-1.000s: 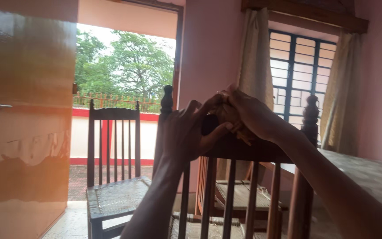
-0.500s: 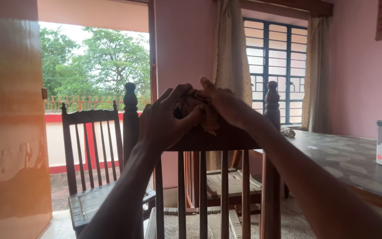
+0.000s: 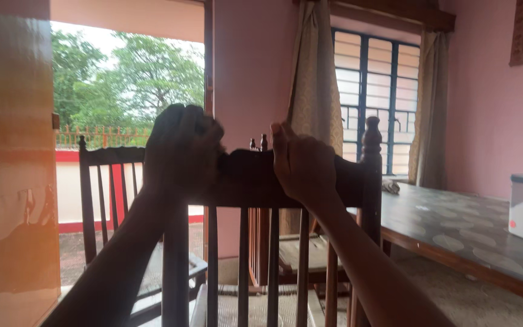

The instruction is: The person wipes a wooden chair with a cloth, cleaning the seat frame, legs, backrest, and vertical slats. The person moves around the chair to reach different sides and continues wiping until the end of the clip.

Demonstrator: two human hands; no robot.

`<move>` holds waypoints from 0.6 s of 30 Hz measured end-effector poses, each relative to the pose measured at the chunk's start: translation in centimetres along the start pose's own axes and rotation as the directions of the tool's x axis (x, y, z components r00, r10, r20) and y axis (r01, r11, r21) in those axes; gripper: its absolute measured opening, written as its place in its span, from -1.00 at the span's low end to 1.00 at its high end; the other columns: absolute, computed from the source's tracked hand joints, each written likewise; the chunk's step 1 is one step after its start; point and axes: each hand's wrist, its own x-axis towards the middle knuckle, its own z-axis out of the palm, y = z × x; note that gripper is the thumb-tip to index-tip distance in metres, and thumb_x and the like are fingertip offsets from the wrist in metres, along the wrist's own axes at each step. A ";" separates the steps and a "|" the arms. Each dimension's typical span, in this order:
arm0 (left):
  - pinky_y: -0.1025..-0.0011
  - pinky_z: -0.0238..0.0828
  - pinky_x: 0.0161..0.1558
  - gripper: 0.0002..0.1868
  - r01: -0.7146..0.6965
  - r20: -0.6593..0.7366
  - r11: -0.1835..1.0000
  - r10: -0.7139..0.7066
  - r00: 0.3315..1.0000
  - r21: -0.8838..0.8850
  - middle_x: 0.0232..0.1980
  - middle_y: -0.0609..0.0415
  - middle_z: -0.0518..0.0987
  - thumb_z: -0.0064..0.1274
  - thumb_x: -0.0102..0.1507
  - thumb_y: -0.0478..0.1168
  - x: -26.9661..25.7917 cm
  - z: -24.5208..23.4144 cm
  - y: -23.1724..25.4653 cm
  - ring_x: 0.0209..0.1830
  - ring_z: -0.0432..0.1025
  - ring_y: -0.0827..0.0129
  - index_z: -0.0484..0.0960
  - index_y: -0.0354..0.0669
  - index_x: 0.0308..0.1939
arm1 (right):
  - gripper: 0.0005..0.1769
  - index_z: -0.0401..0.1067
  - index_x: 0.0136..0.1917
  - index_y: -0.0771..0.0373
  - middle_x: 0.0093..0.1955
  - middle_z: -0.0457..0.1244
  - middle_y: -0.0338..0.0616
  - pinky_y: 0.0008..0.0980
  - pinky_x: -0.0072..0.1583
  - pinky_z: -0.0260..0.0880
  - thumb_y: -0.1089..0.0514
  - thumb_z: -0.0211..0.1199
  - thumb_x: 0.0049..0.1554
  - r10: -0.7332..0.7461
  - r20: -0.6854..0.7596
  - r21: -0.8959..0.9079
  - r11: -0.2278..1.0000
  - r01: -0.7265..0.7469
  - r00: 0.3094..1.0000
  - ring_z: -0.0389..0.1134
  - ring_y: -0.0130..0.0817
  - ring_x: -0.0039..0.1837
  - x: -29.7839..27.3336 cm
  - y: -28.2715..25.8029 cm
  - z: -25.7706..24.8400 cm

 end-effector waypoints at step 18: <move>0.08 0.51 -0.32 -0.88 0.346 0.324 0.826 -0.212 0.922 -0.445 -0.40 -0.15 0.60 -0.01 0.26 -0.27 5.1 5.0 4.3 -0.44 0.56 0.07 0.53 -0.28 -0.28 | -0.27 0.38 -0.42 0.23 -0.56 0.18 -0.01 -0.17 -0.40 0.31 -0.07 -0.33 0.42 0.001 -0.024 0.015 1.000 -0.001 1.000 0.28 -0.19 -0.52 -0.3 -0.3 0.1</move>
